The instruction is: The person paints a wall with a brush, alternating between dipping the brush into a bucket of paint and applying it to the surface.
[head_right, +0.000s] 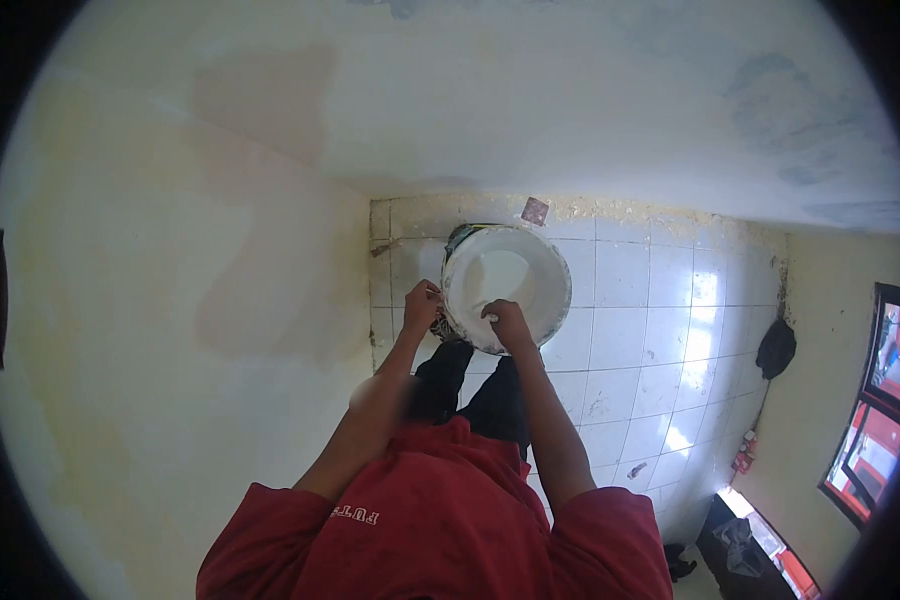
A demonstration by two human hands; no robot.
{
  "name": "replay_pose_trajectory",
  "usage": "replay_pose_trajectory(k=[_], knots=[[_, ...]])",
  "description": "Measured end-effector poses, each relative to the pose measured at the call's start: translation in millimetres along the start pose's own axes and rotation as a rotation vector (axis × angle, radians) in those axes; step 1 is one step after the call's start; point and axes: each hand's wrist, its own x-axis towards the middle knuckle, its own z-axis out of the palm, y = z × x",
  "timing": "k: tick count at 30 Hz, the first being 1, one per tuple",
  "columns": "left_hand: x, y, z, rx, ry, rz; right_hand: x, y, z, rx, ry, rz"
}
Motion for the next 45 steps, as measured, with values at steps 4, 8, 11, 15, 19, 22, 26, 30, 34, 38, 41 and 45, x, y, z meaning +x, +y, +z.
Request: replay_pose_trajectory(k=[4,8,11,15,19,22,26,30,34,38,41,45], knots=[[2,-9,4,0.024,0.039,0.068,5,-3,-1,-0.081,-0.116,-0.120],[12,-20,7,0.137,0.024,0.147,4,-21,-17,0.106,0.199,0.098],[14,-19,12,0.168,0.142,0.336,-7,-30,-22,0.090,0.261,0.064],[9,24,10,-0.054,0.254,0.399,-14,-47,-40,0.150,0.446,0.055],[18,45,12,-0.297,0.194,0.262,-16,-89,-68,0.212,0.616,0.023],[26,86,15,-0.472,0.187,0.307,5,-114,-107,0.218,0.735,-0.090],[7,153,3,-0.448,0.173,0.519,53,-154,-161,0.089,0.834,-0.404],[4,223,-1,-0.445,0.053,0.749,116,-196,-206,0.040,0.950,-0.673],[4,269,-7,-0.407,0.073,0.898,168,-225,-223,0.071,1.024,-0.814],[3,283,-13,-0.444,0.047,0.925,199,-251,-229,0.193,1.080,-0.941],[2,280,-18,-0.428,0.035,0.929,213,-253,-235,0.164,1.095,-0.968],[5,271,-24,-0.397,-0.020,0.881,208,-244,-251,0.094,1.247,-0.877]])
